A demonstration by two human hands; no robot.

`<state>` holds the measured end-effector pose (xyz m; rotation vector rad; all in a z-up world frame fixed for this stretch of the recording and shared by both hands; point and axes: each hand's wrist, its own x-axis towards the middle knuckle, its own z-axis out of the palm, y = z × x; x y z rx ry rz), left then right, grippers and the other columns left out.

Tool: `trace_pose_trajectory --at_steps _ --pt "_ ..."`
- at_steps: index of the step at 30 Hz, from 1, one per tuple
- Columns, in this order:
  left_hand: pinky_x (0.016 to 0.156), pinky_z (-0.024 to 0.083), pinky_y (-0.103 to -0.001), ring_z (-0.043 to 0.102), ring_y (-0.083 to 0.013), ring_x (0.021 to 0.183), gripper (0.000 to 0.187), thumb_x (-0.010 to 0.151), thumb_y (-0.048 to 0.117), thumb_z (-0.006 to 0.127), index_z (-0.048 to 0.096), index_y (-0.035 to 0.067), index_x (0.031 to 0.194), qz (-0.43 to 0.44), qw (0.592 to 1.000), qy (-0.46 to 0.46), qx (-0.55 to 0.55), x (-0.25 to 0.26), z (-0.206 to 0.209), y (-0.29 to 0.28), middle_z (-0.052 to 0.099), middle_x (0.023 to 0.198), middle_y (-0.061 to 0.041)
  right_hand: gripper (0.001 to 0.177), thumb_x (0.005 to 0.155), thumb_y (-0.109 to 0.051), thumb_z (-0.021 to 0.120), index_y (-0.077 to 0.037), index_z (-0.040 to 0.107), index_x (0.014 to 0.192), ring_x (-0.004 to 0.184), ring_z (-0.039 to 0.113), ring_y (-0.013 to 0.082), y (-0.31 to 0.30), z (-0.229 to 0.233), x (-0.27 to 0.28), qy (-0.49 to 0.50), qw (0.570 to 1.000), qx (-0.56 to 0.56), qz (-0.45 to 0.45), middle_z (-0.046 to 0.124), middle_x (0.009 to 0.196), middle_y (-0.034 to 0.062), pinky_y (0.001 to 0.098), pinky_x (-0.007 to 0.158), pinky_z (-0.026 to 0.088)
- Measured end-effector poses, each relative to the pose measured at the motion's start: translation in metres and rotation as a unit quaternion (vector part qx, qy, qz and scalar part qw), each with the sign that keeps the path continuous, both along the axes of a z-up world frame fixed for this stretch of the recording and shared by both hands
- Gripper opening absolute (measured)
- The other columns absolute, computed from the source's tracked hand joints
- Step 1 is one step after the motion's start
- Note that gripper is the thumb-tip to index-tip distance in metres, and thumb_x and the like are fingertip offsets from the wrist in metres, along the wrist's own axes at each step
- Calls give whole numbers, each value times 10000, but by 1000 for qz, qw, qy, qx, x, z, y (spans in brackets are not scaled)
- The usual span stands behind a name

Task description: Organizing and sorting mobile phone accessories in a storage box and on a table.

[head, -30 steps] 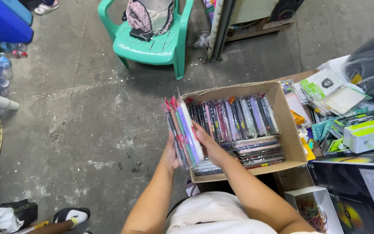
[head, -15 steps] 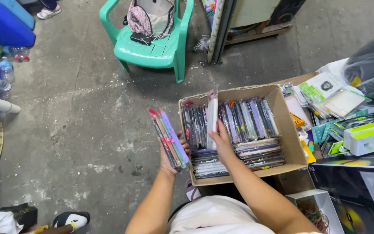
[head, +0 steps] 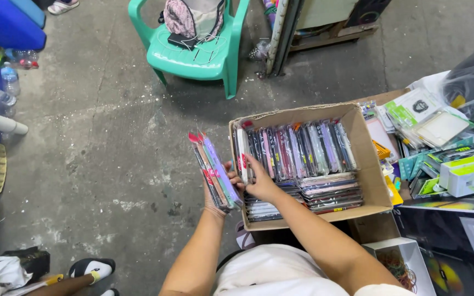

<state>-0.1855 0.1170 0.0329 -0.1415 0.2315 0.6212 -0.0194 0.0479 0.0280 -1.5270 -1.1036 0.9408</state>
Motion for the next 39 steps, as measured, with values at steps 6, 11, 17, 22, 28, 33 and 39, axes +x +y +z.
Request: trace_pose_trajectory --at_steps 6,11,17,22,28,33,39 --pt "763 538 -368 608 -213 776 787 830 737 626 621 72 1250 -7 999 -30 -24 0 -3 -1 605 872 -71 1107 635 -32 860 -90 262 1566 1405 433 379 0 19 -12 -164 986 20 30 432 1518 228 411 1131 384" --pt "784 544 -381 606 -205 793 750 869 710 632 610 73 1264 -13 1000 3 -6 -1 -7 0 602 888 -67 1050 673 -32 832 -137 313 1580 1366 530 345 8 28 -16 -147 989 -26 -10 508 1502 192 375 1117 445" --pt "773 554 -383 610 -212 795 855 834 791 593 601 70 1293 -10 1000 29 1 -1 1 -2 604 889 -70 1044 716 1 771 -165 277 1621 1370 537 325 10 -5 1 -137 989 -53 22 501 1526 186 370 1116 445" --pt "772 573 -394 648 -225 850 933 795 818 566 572 88 1376 -27 993 85 75 -4 9 0 643 942 -72 1034 716 61 717 -144 272 1627 1411 497 328 12 -19 26 -108 991 -27 75 440 1576 199 388 1141 417" --pt "787 600 -425 705 -260 958 977 891 781 623 545 33 1513 -56 980 49 186 3 2 6 709 1091 -120 715 902 -227 669 -157 426 1571 1364 549 317 2 19 21 91 991 -78 -66 493 1571 161 416 1081 489" --pt "952 589 -431 714 -267 1064 833 797 676 693 561 67 1351 -58 957 223 173 27 -2 5 713 1190 -126 782 993 -495 536 -129 275 1633 1535 301 223 -28 83 -7 232 971 -35 42 350 1663 78 360 1228 234" --pt "976 573 -444 692 -275 1085 803 815 624 739 561 61 1359 -31 948 240 208 37 4 8 697 1211 -118 828 932 -348 637 -103 257 1626 1446 411 246 -43 107 9 344 939 -11 2 440 1571 111 383 1163 346"
